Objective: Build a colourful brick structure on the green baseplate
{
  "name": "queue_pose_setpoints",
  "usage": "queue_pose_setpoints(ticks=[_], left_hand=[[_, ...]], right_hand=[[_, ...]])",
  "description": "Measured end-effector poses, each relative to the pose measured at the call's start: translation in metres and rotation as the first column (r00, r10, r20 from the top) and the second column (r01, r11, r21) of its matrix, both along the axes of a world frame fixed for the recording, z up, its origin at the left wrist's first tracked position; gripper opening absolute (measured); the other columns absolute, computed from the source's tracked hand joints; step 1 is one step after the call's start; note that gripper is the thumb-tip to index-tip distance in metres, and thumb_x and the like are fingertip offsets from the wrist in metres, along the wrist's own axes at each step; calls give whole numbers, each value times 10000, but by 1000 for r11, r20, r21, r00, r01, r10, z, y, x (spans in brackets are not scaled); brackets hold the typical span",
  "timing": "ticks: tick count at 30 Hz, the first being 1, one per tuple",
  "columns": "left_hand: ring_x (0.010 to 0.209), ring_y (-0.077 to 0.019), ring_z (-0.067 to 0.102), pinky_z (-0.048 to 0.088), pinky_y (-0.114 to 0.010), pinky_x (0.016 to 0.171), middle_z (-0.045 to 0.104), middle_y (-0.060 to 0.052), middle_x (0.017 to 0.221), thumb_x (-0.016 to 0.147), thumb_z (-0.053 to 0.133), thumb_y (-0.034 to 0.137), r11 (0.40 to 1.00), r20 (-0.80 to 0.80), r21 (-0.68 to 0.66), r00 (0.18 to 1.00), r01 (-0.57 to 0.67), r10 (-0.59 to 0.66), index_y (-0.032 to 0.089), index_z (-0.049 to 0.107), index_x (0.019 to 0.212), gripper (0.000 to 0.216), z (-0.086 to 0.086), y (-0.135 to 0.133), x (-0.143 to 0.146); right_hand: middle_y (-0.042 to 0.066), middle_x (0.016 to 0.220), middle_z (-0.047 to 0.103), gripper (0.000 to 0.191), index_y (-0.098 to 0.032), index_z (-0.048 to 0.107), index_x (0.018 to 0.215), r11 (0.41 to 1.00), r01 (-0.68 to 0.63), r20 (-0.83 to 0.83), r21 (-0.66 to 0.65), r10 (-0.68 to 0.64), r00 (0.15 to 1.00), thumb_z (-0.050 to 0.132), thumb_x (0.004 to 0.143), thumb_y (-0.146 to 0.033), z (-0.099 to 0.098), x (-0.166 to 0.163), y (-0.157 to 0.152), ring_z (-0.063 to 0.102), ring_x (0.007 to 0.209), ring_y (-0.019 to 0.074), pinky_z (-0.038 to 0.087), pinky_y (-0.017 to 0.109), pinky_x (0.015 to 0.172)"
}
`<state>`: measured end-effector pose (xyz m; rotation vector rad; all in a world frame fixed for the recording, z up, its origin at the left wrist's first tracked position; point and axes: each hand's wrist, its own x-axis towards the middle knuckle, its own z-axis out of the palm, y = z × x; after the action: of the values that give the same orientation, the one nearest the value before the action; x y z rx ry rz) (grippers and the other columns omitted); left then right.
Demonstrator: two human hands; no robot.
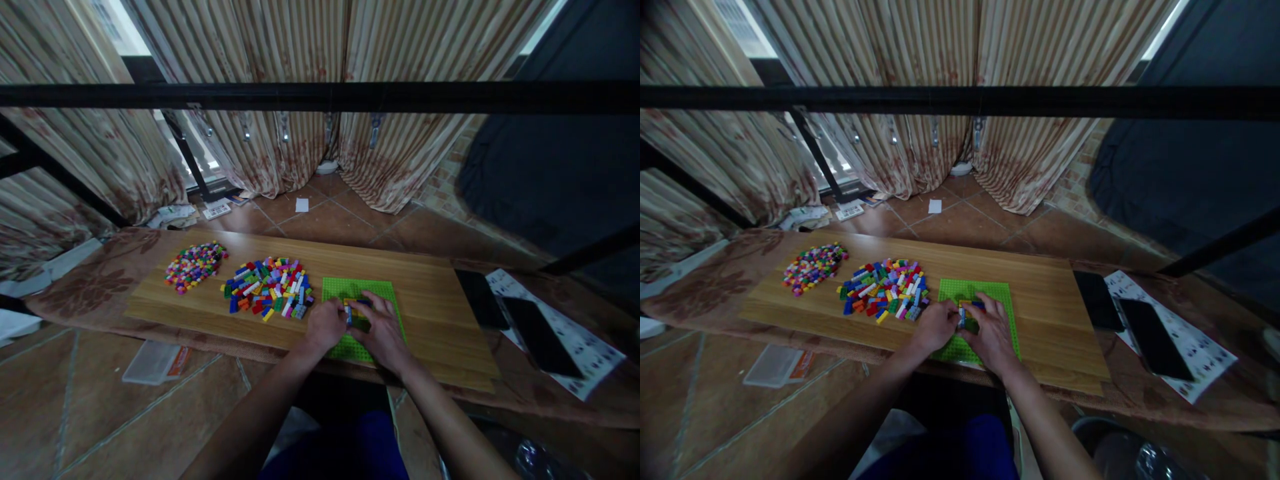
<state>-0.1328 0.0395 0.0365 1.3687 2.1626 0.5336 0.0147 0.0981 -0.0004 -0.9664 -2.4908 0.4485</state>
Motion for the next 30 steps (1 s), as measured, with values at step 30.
queue_pose_setpoints(ticks=[30], left_hand=[[799, -192, 691, 528, -259, 758, 730, -48, 714, 726, 635, 178, 995, 94, -95, 996, 18, -9, 165, 740, 746, 107, -9, 26, -15]], right_hand=[[80, 1210, 610, 240, -321, 736, 1030, 995, -95, 40, -8, 95, 995, 713, 791, -322, 1, 2, 12, 518, 1104, 295, 436, 465, 883]])
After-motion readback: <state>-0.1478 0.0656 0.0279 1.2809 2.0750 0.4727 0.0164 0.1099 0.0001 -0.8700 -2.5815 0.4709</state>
